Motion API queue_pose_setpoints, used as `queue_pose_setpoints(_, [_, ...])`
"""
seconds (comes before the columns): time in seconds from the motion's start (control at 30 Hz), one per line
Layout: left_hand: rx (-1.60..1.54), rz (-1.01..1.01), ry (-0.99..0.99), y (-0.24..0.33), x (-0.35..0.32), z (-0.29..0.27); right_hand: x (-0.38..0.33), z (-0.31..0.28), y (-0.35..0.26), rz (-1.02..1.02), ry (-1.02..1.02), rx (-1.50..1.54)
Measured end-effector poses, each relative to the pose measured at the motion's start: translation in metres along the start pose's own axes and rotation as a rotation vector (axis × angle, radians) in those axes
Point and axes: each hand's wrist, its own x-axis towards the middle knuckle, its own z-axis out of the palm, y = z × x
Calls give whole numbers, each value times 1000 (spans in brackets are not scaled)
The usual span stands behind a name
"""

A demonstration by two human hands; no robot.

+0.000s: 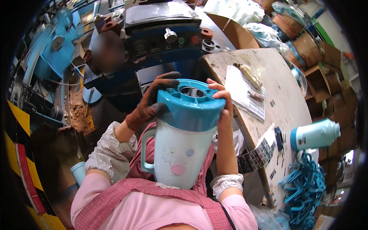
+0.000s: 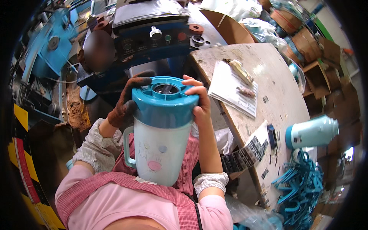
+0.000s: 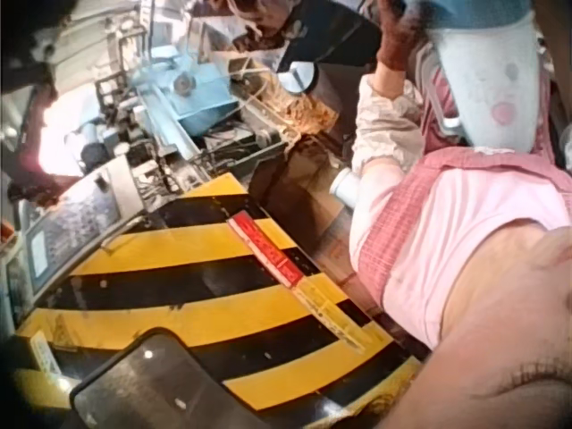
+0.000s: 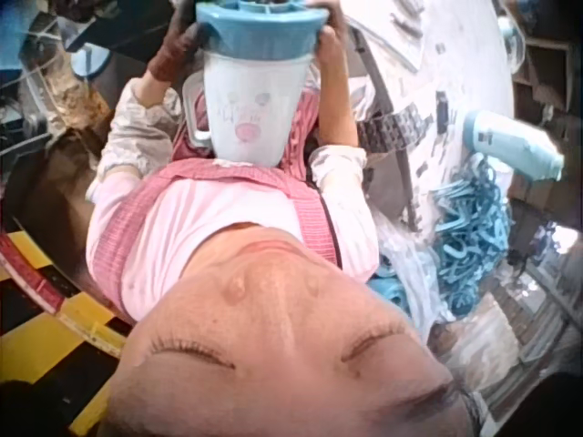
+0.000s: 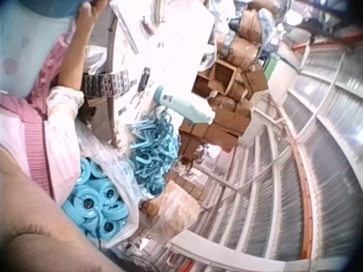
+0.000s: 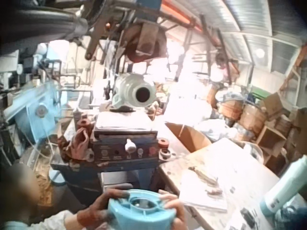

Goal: The person assembles water bottles by attaching components like lids and labels by hand while seated at a workbench.

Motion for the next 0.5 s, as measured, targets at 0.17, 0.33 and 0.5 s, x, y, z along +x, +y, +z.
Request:
queue_pose_setpoints(0.17, [-118,-371,43,-15,16,-8,-12,-3,-3,598,397,31])
queue_pose_setpoints(0.33, [-241,-290,-83,-19,11,-21,-22,-8,1,325,318,-31])
queue_pose_setpoints(0.5, [-170,-146,-191,-18,5,-24,-13,-2,-1,228,218,-61])
